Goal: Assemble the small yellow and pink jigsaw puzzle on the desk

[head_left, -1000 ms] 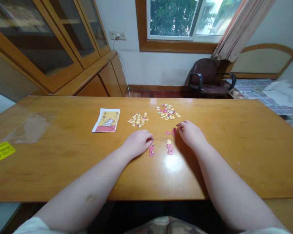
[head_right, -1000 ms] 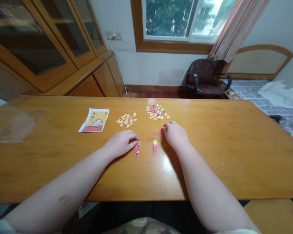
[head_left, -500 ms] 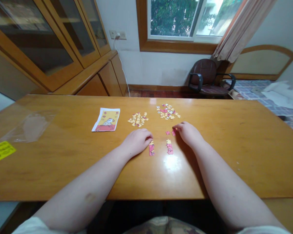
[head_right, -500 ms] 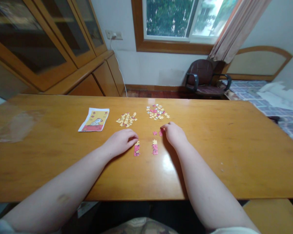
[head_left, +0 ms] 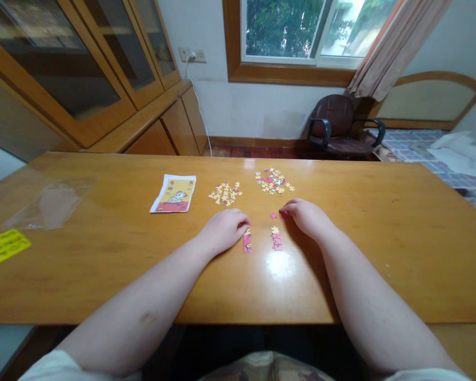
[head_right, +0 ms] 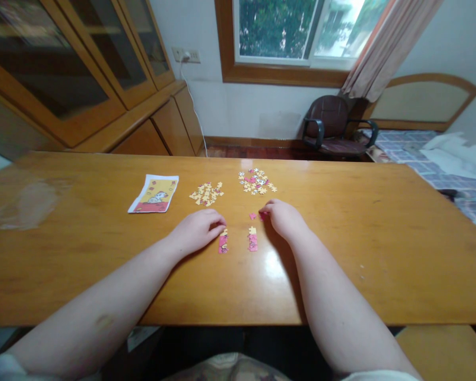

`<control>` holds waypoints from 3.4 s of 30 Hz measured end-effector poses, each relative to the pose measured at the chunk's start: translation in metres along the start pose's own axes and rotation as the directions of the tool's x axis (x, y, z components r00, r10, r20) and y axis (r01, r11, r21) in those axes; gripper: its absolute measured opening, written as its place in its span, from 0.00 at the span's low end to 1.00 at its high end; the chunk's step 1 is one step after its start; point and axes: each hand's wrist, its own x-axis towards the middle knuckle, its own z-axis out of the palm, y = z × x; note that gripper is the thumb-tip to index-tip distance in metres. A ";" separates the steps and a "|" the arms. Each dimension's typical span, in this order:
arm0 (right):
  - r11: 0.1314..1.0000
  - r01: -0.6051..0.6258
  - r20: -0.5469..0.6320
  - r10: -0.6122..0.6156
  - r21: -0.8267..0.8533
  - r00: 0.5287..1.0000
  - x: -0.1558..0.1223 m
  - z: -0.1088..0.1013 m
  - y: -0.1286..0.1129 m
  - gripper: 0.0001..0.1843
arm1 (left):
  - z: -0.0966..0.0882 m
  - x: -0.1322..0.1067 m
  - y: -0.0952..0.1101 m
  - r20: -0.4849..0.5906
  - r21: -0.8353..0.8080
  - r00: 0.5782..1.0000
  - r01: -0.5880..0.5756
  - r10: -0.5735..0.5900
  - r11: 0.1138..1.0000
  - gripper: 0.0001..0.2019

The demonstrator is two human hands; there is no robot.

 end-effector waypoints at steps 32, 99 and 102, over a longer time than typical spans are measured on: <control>0.921 0.113 0.208 -0.202 0.373 0.957 -0.030 0.011 -0.058 0.11 | -0.005 -0.005 -0.001 0.211 0.042 0.977 -0.037 0.027 0.998 0.13; 0.981 0.191 0.102 -0.193 0.026 0.976 -0.045 0.021 -0.085 0.11 | -0.017 -0.007 -0.001 0.290 0.004 0.948 -0.140 0.132 0.990 0.12; 0.981 0.189 0.105 -0.193 0.042 0.976 -0.045 0.019 -0.084 0.10 | -0.016 -0.006 -0.002 0.294 0.009 0.947 -0.140 0.132 0.990 0.11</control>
